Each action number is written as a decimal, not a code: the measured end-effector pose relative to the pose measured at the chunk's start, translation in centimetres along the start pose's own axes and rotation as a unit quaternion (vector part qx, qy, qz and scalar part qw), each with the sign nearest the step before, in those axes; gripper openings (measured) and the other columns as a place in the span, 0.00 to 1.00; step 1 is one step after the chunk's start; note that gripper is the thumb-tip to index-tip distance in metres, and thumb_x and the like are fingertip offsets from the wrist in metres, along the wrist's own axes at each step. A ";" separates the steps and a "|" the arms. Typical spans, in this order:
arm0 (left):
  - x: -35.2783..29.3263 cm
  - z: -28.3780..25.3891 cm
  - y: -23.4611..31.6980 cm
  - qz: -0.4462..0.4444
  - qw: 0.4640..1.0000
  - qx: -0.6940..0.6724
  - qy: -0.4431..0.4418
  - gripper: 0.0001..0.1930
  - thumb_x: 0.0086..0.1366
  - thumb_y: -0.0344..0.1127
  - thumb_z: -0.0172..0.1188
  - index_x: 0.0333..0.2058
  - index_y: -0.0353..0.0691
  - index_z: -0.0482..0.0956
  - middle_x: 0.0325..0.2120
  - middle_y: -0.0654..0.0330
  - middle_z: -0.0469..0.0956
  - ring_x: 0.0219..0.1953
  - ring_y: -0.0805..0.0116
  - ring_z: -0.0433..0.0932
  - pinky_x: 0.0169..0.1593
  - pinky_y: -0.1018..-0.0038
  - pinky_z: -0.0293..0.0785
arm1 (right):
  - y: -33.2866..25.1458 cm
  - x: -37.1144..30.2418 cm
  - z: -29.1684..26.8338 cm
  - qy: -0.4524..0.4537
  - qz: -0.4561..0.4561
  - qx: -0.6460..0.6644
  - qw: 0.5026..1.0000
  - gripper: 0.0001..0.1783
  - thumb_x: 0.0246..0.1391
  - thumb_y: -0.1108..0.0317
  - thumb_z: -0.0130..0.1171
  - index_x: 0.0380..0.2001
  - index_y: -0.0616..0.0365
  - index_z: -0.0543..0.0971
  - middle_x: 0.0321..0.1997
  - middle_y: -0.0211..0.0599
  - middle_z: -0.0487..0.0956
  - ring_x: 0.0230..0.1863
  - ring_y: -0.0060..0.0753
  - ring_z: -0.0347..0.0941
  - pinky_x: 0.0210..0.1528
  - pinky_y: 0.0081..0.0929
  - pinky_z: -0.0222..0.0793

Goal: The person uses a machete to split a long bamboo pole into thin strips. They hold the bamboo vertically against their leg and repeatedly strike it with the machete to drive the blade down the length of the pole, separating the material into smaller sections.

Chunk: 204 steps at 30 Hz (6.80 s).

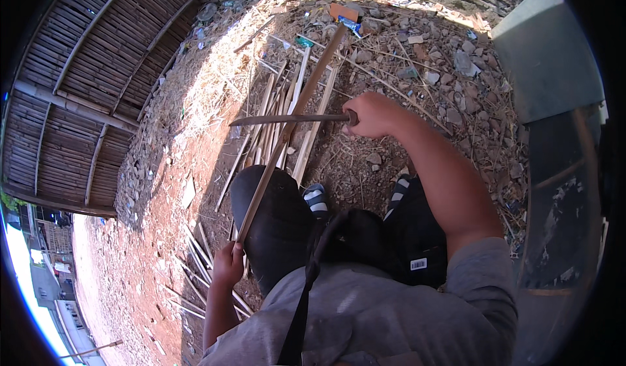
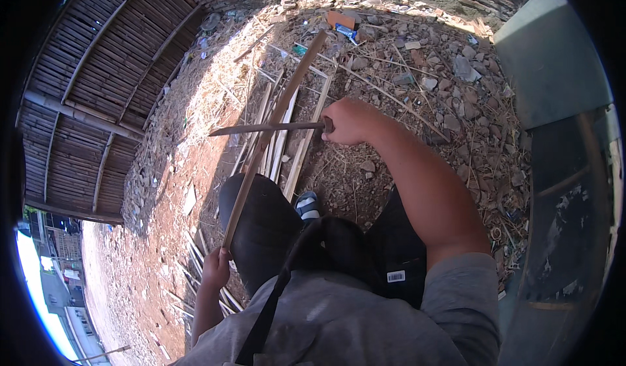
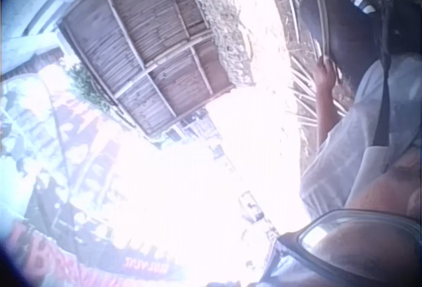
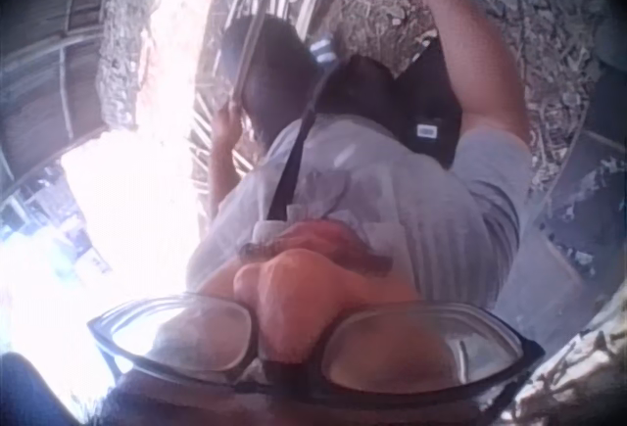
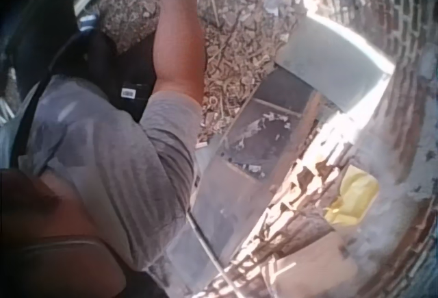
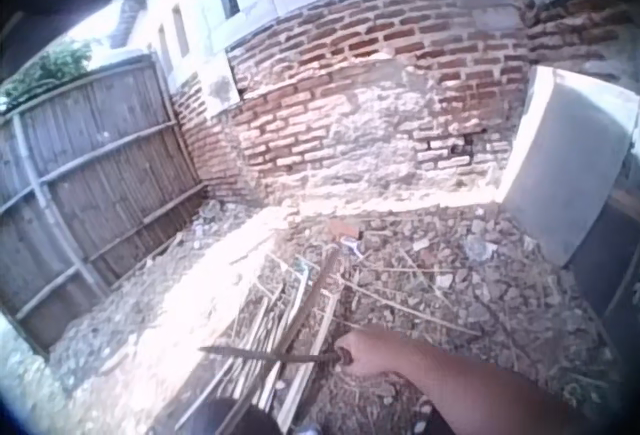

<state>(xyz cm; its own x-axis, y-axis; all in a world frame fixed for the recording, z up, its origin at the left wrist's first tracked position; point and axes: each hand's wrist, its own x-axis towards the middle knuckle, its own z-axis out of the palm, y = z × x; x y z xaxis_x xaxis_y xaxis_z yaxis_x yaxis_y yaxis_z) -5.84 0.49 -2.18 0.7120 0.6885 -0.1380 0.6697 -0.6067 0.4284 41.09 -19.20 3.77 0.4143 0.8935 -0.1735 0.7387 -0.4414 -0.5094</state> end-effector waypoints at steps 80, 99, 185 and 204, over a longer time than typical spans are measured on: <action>0.0 -0.6 -1.1 -0.062 0.987 -0.113 -0.099 0.26 0.76 0.50 0.46 0.29 0.31 0.77 0.20 0.53 0.77 0.26 0.66 0.76 0.33 0.65 0.71 | 1.5 0.3 0.7 0.038 0.001 0.011 0.999 0.21 0.50 0.50 0.70 0.36 0.56 0.82 0.34 0.46 0.82 0.41 0.51 0.80 0.44 0.46 0.74; -0.7 -1.1 -2.0 -0.102 0.971 -0.156 -0.149 0.29 0.77 0.52 0.43 0.26 0.32 0.76 0.19 0.60 0.75 0.26 0.71 0.72 0.33 0.68 0.69 | -0.2 0.1 1.0 0.016 -0.008 -0.037 0.999 0.21 0.51 0.49 0.68 0.40 0.54 0.82 0.35 0.43 0.83 0.42 0.50 0.81 0.45 0.46 0.76; -0.1 0.5 -2.4 -0.159 0.945 -0.238 -0.159 0.35 0.73 0.65 0.41 0.28 0.36 0.76 0.17 0.66 0.70 0.20 0.75 0.67 0.25 0.73 0.62 | 1.5 0.5 1.8 0.036 0.029 0.066 0.997 0.33 0.51 0.51 0.69 0.53 0.63 0.78 0.41 0.53 0.83 0.44 0.49 0.81 0.49 0.39 0.74; 0.1 0.1 -1.5 -0.128 0.961 -0.202 -0.141 0.32 0.75 0.61 0.41 0.26 0.37 0.75 0.17 0.64 0.72 0.21 0.73 0.69 0.27 0.72 0.65 | 3.0 0.1 -1.1 0.044 0.092 0.035 0.994 0.30 0.51 0.50 0.68 0.52 0.60 0.79 0.44 0.52 0.82 0.49 0.52 0.79 0.51 0.44 0.74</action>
<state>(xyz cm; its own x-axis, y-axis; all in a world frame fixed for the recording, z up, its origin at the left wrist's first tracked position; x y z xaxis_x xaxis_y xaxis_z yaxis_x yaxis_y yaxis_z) -6.69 1.43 -2.92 0.6025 0.6253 -0.4960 0.7341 -0.1901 0.6519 43.94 -20.50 3.21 0.5862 0.7859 -0.1969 0.6084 -0.5875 -0.5335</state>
